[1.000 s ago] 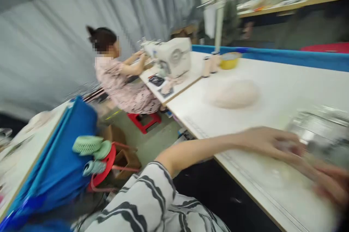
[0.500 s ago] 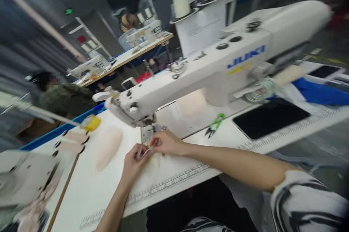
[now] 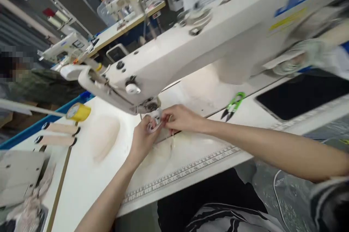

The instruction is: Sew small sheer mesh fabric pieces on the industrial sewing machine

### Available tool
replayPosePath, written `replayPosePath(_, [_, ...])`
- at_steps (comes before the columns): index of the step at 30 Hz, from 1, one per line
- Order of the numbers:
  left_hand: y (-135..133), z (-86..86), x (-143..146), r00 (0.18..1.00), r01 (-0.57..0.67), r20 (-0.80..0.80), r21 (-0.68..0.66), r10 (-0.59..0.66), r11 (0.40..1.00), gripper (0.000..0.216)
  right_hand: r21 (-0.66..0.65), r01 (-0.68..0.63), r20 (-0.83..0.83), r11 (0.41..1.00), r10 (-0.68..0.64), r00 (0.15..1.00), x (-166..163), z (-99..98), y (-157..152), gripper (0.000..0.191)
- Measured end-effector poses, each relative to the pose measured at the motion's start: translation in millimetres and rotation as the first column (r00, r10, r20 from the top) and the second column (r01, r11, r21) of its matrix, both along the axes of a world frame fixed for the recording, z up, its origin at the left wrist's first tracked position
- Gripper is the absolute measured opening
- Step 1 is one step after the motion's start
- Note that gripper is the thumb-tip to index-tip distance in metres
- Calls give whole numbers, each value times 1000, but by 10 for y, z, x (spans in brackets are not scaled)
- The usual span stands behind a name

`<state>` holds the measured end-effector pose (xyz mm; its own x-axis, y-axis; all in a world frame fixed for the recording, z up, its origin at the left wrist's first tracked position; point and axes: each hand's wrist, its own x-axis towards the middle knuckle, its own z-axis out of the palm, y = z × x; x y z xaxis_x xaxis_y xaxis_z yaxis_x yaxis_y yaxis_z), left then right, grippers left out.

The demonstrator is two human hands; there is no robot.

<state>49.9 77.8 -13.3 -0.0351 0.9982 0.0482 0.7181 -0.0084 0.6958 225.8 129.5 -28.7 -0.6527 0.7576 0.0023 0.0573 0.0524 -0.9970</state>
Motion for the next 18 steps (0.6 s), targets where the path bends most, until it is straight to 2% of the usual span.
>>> replayPosePath(2, [28, -30, -45, 999, 26, -25, 38, -25, 999, 34, -20, 7, 23, 1000, -7, 1000, -25, -22, 22, 15])
replayPosePath(6, [-12, -89, -153, 996, 85, -13, 25, -85, 996, 28, 13, 63, 41, 998, -63, 997, -73, -57, -29, 14])
replayPosePath(10, [-88, -169, -222, 995, 86, -66, 77, -81, 993, 18, 30, 149, 36, 988, -150, 988, -118, -88, -97, 12])
replayPosePath(14, [-133, -254, -279, 989, 113, -118, 169, -94, 979, 6, 189, 193, 80, 963, -212, 974, -140, -116, -124, 8])
replayPosePath(18, [-147, -312, -321, 973, 232, -85, 262, -217, 937, 18, 323, 221, 123, 920, -272, 954, -146, -113, -149, 9])
